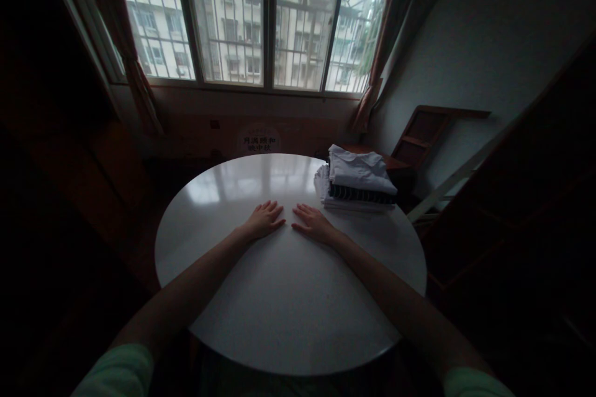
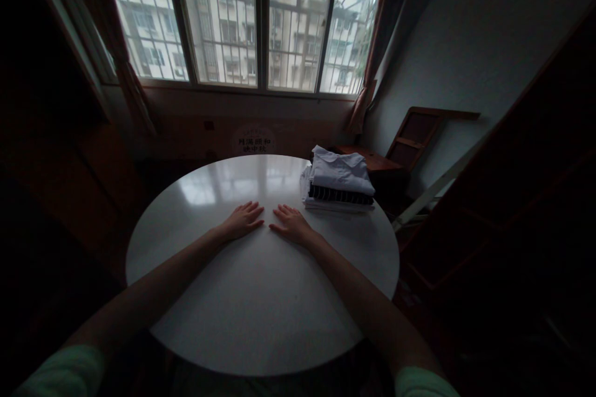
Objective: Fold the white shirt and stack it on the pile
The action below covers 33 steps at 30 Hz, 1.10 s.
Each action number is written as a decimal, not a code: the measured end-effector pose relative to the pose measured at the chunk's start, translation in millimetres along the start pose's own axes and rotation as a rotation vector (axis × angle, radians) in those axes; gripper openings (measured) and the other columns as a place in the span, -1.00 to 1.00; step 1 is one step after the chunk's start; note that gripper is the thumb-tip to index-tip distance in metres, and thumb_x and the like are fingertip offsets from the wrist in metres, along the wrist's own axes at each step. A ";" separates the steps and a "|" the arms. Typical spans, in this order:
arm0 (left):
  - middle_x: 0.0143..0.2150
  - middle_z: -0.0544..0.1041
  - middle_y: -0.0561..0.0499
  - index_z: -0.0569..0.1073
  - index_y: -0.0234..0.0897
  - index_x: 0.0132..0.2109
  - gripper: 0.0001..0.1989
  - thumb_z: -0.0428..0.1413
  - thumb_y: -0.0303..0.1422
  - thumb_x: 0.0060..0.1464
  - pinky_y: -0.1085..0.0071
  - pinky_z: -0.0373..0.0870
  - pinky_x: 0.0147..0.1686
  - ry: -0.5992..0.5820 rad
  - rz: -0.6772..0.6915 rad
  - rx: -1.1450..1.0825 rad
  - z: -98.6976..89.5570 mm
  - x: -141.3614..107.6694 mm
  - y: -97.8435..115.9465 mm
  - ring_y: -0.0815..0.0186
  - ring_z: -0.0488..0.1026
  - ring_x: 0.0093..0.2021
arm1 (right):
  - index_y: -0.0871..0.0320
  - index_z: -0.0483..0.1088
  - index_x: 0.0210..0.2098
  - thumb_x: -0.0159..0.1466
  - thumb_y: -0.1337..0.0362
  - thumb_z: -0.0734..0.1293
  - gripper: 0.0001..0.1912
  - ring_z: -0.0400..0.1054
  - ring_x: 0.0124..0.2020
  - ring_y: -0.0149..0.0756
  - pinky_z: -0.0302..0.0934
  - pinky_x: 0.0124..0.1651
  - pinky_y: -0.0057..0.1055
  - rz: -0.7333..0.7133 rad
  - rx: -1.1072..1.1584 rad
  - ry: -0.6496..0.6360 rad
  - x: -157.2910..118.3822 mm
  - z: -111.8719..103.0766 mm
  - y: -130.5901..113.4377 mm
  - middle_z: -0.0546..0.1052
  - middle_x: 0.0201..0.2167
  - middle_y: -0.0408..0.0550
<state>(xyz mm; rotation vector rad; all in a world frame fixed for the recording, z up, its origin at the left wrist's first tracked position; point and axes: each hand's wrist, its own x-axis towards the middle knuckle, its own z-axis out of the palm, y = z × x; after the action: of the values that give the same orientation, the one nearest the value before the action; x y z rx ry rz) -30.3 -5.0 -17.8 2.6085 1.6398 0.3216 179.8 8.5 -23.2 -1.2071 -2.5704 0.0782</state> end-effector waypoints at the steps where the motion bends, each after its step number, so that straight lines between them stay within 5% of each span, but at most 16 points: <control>1: 0.27 0.08 -0.19 0.16 -0.25 0.20 -0.43 -0.20 -0.05 0.14 0.06 -0.01 0.16 0.001 -0.001 -0.005 0.1 0.1 -0.1 0.00 -0.03 0.27 | 0.22 0.20 0.14 0.22 -0.07 0.11 -0.37 -0.01 0.23 -0.09 -0.06 0.19 -0.11 -0.002 0.000 -0.003 0.0 -0.3 -0.2 0.15 0.20 0.14; 14: 0.26 0.11 -0.18 0.19 -0.22 0.18 -0.46 -0.17 -0.06 0.14 0.06 0.02 0.15 0.019 -0.006 -0.017 1.0 0.4 -1.0 0.02 0.00 0.26 | 0.22 0.23 0.10 0.20 -0.01 0.16 -0.41 0.08 0.18 -0.10 0.02 0.15 -0.12 -0.018 0.025 0.052 -0.7 -1.0 -1.6 0.24 0.15 0.17; 18: 0.26 0.10 -0.20 0.17 -0.24 0.20 -0.44 -0.19 -0.06 0.14 0.06 0.01 0.16 0.008 0.001 -0.012 1.4 1.0 -2.4 0.00 0.00 0.26 | 0.19 0.24 0.07 0.24 0.16 0.14 -0.56 0.18 0.10 -0.17 0.07 0.13 -0.16 -0.023 0.028 0.363 -0.3 -23.0 2.2 0.33 0.06 0.12; 23: 0.27 0.08 -0.19 0.15 -0.23 0.21 -0.43 -0.21 -0.04 0.14 0.06 -0.01 0.16 -0.010 0.005 -0.006 4.0 2.3 -5.8 -0.01 -0.02 0.26 | 0.13 0.20 0.07 0.22 0.30 0.11 -0.59 0.13 0.09 -0.13 0.00 0.12 -0.05 0.251 -0.077 0.838 -5.9 -58.6 33.2 0.26 0.09 0.08; 33: 0.26 0.10 -0.18 0.19 -0.21 0.18 -0.45 -0.16 -0.05 0.13 0.07 -0.01 0.16 0.027 0.007 -0.055 6.0 2.6 -6.7 0.03 -0.01 0.26 | 0.21 0.39 -0.17 0.18 0.27 0.15 -0.71 0.20 -0.12 -0.03 0.09 -0.07 -0.03 0.536 -0.182 0.845 -10.8 -63.8 72.8 0.42 -0.16 0.16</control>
<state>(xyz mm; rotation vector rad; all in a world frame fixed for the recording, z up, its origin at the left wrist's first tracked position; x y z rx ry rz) -34.0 0.7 -24.2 2.5814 1.6063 0.3983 259.1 42.3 22.2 -1.5356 -1.5223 -0.4594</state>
